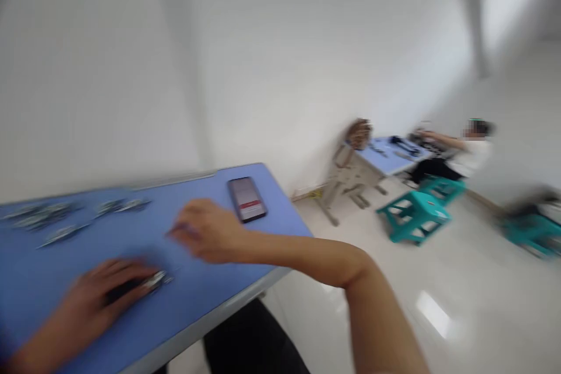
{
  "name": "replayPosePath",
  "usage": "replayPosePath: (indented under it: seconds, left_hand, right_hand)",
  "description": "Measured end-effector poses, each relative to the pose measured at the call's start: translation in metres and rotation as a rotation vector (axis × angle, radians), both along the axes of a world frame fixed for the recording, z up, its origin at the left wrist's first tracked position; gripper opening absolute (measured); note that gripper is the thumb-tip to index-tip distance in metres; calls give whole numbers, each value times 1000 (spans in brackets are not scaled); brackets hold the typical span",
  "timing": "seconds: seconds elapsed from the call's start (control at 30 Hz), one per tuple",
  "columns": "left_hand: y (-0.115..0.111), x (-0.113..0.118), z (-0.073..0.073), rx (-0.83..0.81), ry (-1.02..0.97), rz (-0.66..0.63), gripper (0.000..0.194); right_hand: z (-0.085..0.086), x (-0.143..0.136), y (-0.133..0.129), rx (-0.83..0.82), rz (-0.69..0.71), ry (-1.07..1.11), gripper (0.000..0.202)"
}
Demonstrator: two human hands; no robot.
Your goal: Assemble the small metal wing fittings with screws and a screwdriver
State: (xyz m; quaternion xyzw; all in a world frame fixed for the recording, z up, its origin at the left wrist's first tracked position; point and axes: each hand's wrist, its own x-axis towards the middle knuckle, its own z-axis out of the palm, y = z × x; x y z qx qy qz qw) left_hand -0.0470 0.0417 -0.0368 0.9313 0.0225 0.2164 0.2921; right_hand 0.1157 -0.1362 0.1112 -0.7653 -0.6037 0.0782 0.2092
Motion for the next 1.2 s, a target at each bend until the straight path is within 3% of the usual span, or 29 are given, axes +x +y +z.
replayPosePath:
  seconds: [0.1, 0.23, 0.33, 0.43, 0.8, 1.0, 1.2]
  left_hand:
    - [1, 0, 12, -16, 134, 50, 19]
    - [3, 6, 21, -80, 161, 94, 15]
    - [1, 5, 23, -100, 135, 79, 19]
    - [0, 3, 24, -119, 139, 70, 25]
    - [1, 5, 32, -153, 162, 89, 21]
    - [0, 5, 36, -152, 151, 84, 14]
    - [2, 5, 29, -136, 123, 94, 8]
  right_hand:
    - [-22, 23, -6, -32, -162, 126, 20]
    - [-53, 30, -2, -252, -148, 145, 14]
    - [-69, 20, 3, -280, -118, 119, 8]
    - [-78, 13, 12, -263, -61, 103, 16]
    - [-94, 8, 26, -190, 99, -51, 13]
    - [-91, 3, 25, -173, 83, -52, 12]
    - [-89, 1, 28, -210, 90, -32, 14]
